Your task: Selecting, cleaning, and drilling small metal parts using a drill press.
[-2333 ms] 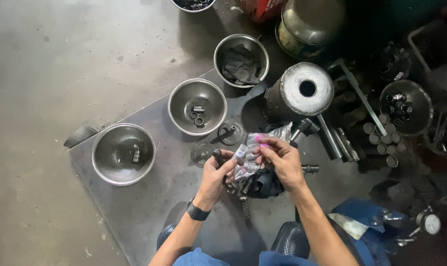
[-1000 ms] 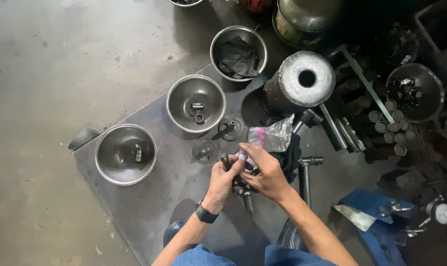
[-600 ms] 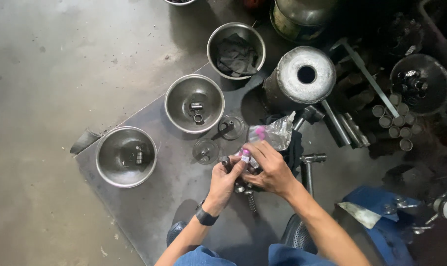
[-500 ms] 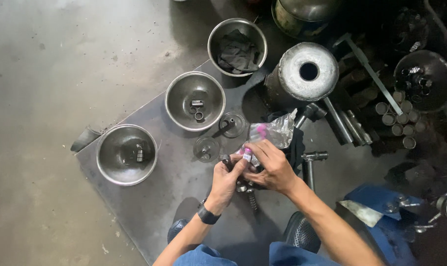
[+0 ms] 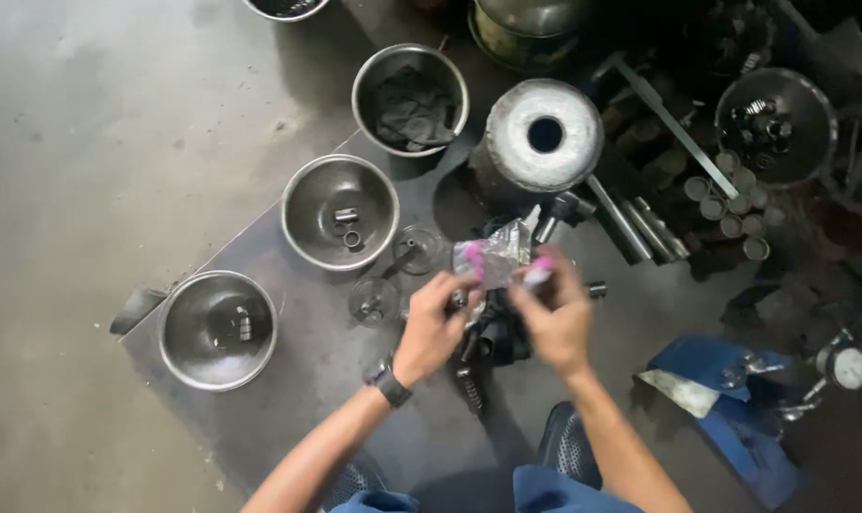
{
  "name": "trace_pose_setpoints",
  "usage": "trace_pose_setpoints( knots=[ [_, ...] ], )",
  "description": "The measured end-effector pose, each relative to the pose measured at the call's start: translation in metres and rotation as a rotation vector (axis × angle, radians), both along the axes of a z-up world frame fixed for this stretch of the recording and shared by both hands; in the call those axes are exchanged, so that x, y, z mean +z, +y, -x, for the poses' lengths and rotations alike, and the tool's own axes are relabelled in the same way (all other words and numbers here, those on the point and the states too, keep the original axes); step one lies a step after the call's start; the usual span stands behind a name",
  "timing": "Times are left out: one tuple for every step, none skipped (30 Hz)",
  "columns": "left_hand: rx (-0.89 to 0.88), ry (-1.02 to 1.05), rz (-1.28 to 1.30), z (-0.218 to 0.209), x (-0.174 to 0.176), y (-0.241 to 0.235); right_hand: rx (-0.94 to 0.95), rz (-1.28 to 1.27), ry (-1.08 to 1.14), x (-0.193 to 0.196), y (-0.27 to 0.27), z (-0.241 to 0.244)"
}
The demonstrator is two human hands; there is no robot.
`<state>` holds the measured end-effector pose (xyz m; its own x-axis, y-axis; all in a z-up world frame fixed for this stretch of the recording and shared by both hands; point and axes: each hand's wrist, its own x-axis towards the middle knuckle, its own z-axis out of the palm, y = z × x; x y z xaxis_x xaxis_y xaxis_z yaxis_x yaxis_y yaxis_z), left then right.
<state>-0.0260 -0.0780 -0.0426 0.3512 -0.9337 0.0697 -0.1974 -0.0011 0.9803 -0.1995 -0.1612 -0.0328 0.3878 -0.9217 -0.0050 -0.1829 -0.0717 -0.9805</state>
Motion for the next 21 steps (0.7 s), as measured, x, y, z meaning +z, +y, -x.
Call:
trace_pose_setpoints(
  knots=[
    [-0.01,0.002,-0.003,-0.002,0.001,-0.014,-0.01,-0.003,0.002,-0.007,-0.01,0.013],
    [-0.054,-0.123,0.04,-0.003,0.002,-0.029,-0.118,-0.129,-0.068,-0.013,-0.021,0.027],
    [-0.099,-0.247,0.084,-0.005,0.004,-0.043,-0.226,-0.254,-0.138,-0.018,-0.032,0.04],
    [-0.105,-0.247,0.091,0.002,0.004,-0.058,-0.233,-0.248,-0.139,-0.023,-0.036,0.043],
    [-0.098,-0.28,-0.082,0.008,0.003,-0.072,-0.226,-0.239,-0.139,-0.028,-0.039,0.045],
    [-0.085,-0.31,-0.257,0.014,0.002,-0.084,-0.214,-0.231,-0.136,-0.034,-0.042,0.047],
    [-0.085,-0.307,-0.251,0.018,-0.01,-0.09,-0.215,-0.225,-0.133,-0.029,-0.044,0.044],
    [-0.069,-0.35,-0.311,0.022,-0.023,-0.095,-0.216,-0.134,-0.039,-0.026,-0.045,0.039],
    [-0.052,-0.393,-0.372,0.025,-0.037,-0.101,-0.216,-0.042,0.056,-0.023,-0.047,0.034],
    [-0.049,-0.389,-0.374,0.026,-0.047,-0.1,-0.212,-0.043,0.059,-0.018,-0.049,0.029],
    [-0.014,-0.329,-0.319,0.026,-0.058,-0.099,-0.227,-0.011,0.055,-0.013,-0.051,0.023],
    [0.02,-0.269,-0.271,0.027,-0.07,-0.095,-0.242,0.016,0.053,-0.008,-0.05,0.017],
    [0.023,-0.265,-0.279,0.025,-0.068,-0.092,-0.238,0.008,0.057,-0.012,-0.048,0.014],
    [0.025,-0.195,-0.219,0.021,-0.066,-0.091,-0.268,-0.006,0.005,-0.014,-0.046,0.008],
    [0.027,-0.125,-0.159,0.017,-0.062,-0.088,-0.298,-0.021,-0.046,-0.016,-0.044,0.002],
    [0.032,-0.129,-0.159,0.016,-0.06,-0.088,-0.294,-0.021,-0.05,-0.019,-0.044,-0.002],
    [0.046,-0.095,-0.207,0.014,-0.057,-0.087,-0.282,0.035,0.058,-0.021,-0.044,-0.006],
    [0.059,-0.057,-0.256,0.013,-0.054,-0.086,-0.271,0.092,0.169,-0.023,-0.044,-0.01],
    [0.063,-0.057,-0.255,0.011,-0.054,-0.085,-0.267,0.093,0.168,-0.022,-0.044,-0.011],
    [0.081,-0.054,-0.246,0.01,-0.054,-0.083,-0.229,0.177,0.26,-0.023,-0.042,-0.012],
    [0.098,-0.05,-0.237,0.008,-0.055,-0.081,-0.19,0.261,0.351,-0.023,-0.041,-0.013]
  ],
)
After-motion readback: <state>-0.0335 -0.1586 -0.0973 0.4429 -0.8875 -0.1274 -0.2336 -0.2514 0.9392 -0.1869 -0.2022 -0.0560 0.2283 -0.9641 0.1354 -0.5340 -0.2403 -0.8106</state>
